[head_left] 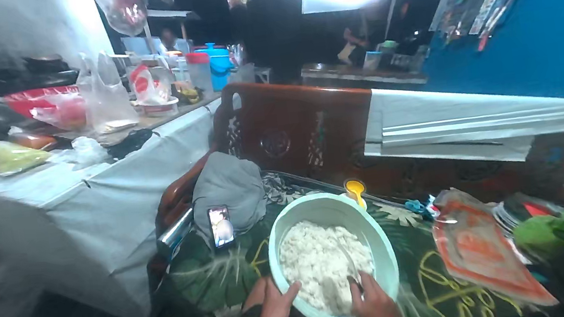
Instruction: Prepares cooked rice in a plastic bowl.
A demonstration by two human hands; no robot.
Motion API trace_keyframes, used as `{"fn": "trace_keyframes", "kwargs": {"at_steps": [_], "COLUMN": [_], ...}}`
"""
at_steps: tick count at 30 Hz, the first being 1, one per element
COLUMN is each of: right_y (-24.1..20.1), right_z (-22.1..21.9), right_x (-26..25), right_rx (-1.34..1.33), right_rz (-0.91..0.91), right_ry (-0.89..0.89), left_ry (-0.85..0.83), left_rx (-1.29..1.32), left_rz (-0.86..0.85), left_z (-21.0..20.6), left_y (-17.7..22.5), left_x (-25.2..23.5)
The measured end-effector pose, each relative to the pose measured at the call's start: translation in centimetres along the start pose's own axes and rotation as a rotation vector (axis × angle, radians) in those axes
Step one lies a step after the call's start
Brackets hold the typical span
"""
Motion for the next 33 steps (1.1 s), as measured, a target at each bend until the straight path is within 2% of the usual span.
{"fn": "trace_keyframes", "kwargs": {"at_steps": [4,9,12,15,19,23,26,30,33], "right_y": [-1.0,-0.7,-1.2,-2.4,-3.3,-2.6,-0.7,0.8,-0.3], "right_z": [-0.2,-0.2,0.0,0.6,1.3,2.0,2.6,3.5,3.2], "right_x": [-1.4,-0.9,-0.4,0.7,4.0,6.1,3.9,-4.0,-10.1], "right_rx": [0.015,0.041,0.087,0.126,0.143,-0.024,-0.074,0.211,0.46], "right_rz": [-0.037,-0.058,-0.113,-0.14,-0.112,-0.222,-0.228,-0.012,0.237], "right_ry": [-0.005,-0.01,-0.061,-0.119,-0.163,-0.423,-0.468,-0.291,-0.298], "left_ry": [-0.056,-0.136,-0.158,-0.071,-0.106,-0.18,-0.201,-0.127,-0.12], "left_rx": [0.035,0.006,0.155,0.317,0.274,0.212,0.193,0.244,0.252], "left_rz": [0.181,0.2,0.21,0.167,0.11,0.032,-0.001,0.044,0.097], "left_z": [0.0,0.0,-0.8,-1.6,-0.2,0.7,0.8,0.0,0.2], "left_y": [1.0,1.2,1.0,0.5,-0.8,-1.7,-1.5,-1.1,-1.0], "left_x": [0.5,1.2,1.4,1.4,1.8,3.3,4.0,3.7,2.9]}}
Point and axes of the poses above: each hand's wrist, its own x-axis away from the middle knuckle, its own z-axis out of the back of the hand, y = z × x, the point moved 1 cm from there along -x, towards the middle knuckle, and after that the axes turned 7 degrees about -z, right-handed, at the moved point
